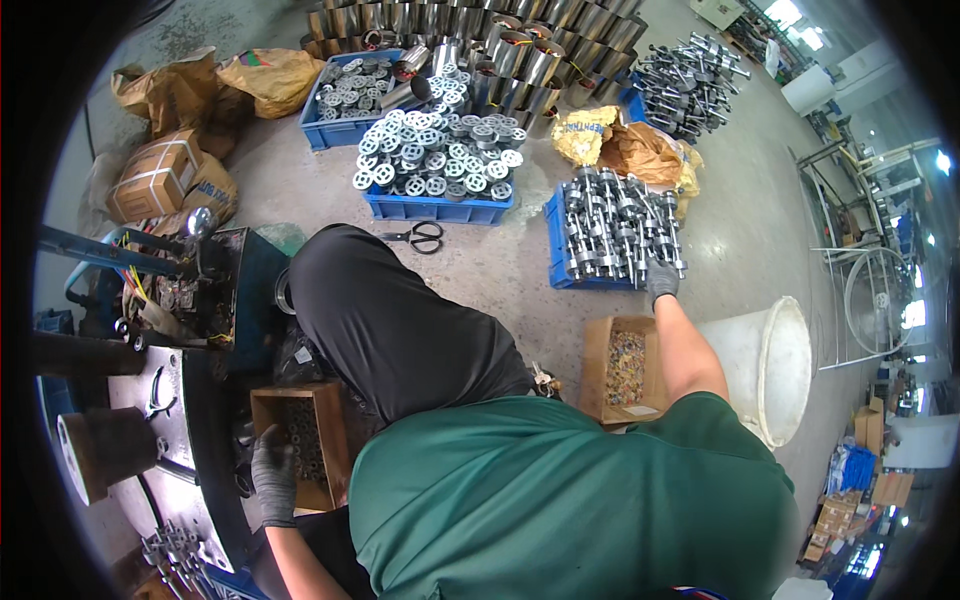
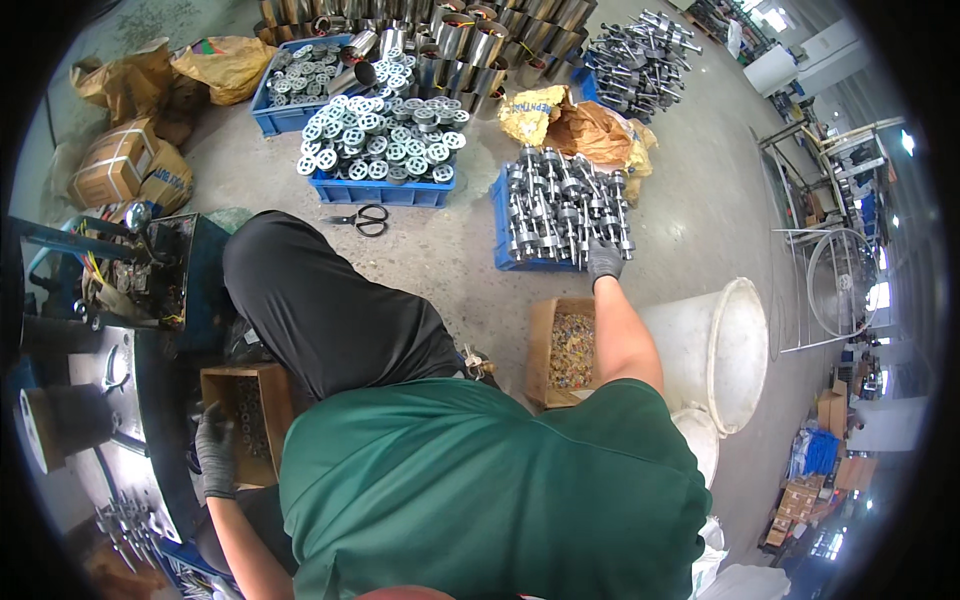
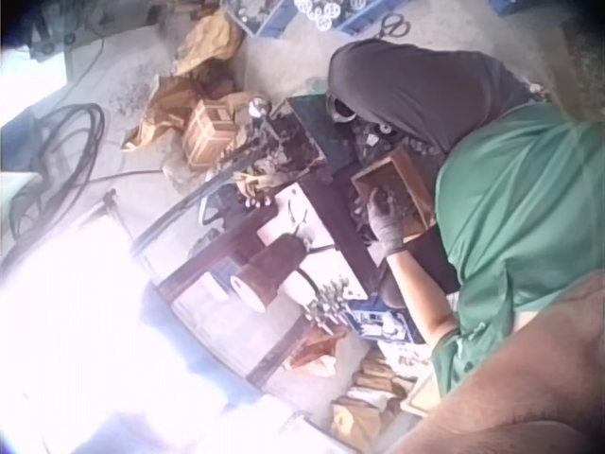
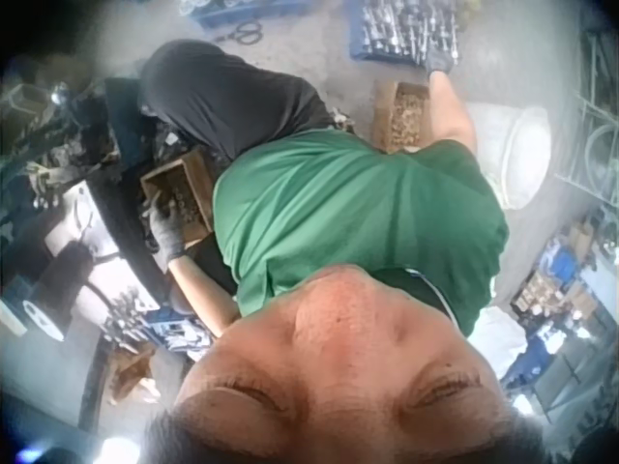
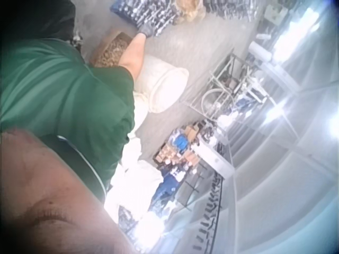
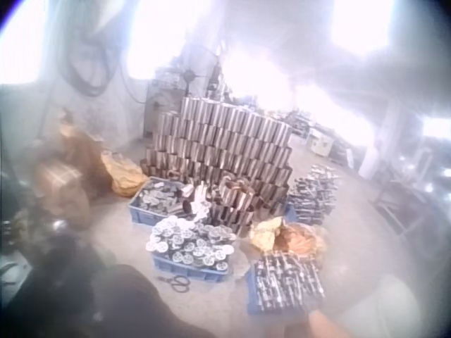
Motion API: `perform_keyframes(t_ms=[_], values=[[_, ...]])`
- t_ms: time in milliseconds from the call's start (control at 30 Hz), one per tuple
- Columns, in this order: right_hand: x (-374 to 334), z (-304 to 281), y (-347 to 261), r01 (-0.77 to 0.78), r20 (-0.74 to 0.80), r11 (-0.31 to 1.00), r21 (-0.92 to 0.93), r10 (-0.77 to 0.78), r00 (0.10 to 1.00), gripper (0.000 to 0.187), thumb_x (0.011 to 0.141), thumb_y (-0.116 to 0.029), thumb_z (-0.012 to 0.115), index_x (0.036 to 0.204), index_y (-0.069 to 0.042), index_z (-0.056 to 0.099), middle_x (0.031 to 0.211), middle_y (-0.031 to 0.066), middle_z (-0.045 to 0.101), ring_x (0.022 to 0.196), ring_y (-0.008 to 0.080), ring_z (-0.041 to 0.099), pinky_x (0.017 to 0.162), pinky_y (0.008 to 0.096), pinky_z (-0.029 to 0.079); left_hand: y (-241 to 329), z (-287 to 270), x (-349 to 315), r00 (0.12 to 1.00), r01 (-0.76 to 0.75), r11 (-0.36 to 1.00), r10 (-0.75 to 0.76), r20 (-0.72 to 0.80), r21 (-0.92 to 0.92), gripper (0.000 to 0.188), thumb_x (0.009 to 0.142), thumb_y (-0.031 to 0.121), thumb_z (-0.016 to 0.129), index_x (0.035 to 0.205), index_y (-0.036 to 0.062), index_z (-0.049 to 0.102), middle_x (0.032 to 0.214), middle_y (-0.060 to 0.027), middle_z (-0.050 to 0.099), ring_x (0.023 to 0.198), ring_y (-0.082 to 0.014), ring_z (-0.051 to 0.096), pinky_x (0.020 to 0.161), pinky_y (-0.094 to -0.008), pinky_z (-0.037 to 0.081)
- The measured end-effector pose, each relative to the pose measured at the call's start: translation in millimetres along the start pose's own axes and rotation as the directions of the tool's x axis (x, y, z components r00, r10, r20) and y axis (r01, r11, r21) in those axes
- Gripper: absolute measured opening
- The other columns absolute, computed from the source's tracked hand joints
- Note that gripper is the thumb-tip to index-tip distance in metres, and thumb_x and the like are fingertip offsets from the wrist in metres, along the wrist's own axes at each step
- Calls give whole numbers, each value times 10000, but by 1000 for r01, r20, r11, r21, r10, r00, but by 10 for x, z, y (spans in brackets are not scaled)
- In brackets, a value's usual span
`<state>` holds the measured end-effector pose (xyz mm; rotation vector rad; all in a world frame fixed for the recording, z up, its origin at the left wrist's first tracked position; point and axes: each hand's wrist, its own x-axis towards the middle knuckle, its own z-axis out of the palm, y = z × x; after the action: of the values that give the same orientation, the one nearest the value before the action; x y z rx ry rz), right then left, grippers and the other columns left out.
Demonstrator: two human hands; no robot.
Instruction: Assembling metal rings onto rods using an industrial press machine.
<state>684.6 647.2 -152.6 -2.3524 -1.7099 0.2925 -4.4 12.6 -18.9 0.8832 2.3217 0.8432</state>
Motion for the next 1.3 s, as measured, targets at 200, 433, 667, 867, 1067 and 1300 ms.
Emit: perform_keyframes(t_ms=[200,433,667,867,1067,1300], values=[[29,-231,-272,3,-28,973,-232,-10,1000,505,915,-459,636,1238,-86,744,1252,242,709,1186,377,679,974,492,535,310,-69,-48,991,-85,982,101,-86,171,419,904,125,710,1311,44,654,1206,-163,687,1106,-331,685,957,-415,546],[-299,-290,-2627,529,-75,620,579,-605,792,326,988,-83,642,1296,24,666,1197,124,714,1138,246,645,1045,371,494,594,-293,-266,991,-23,970,54,-122,243,473,913,242,743,1365,159,631,1201,-169,677,1130,-364,671,957,-450,549],[-3423,-1660,-5205,760,-176,-389,520,-920,-350,248,845,21,696,1092,0,680,1052,177,680,952,347,677,859,410,542,407,-575,-397,811,-34,987,-65,-581,-157,368,958,135,758,1306,61,665,1091,-96,723,977,-186,689,866,-351,577],[-4977,-1459,-6189,386,-83,-700,601,-536,-840,210,817,-72,741,1024,-50,710,1011,168,696,918,379,683,790,445,562,19,-1572,-693,290,-525,527,-627,-723,-668,238,986,204,679,1184,72,680,991,-49,706,823,-149,683,725,-294,581],[-5489,-554,-6528,339,192,-667,663,-286,-939,175,871,-187,712,1019,-96,727,944,156,697,899,380,688,784,454,563,-690,-2530,-1188,87,-927,103,-876,-475,-361,212,1016,199,570,1071,3,632,1095,-152,674,940,-262,687,796,-373,648],[-5594,-536,-6502,310,212,-625,717,-229,-950,289,893,-241,697,1112,-54,720,931,195,696,905,414,688,807,474,560,-941,-2629,-1270,313,-928,-116,-760,-570,-354,173,1012,211,604,998,39,613,972,-105,708,941,-261,716,792,-376,630]])
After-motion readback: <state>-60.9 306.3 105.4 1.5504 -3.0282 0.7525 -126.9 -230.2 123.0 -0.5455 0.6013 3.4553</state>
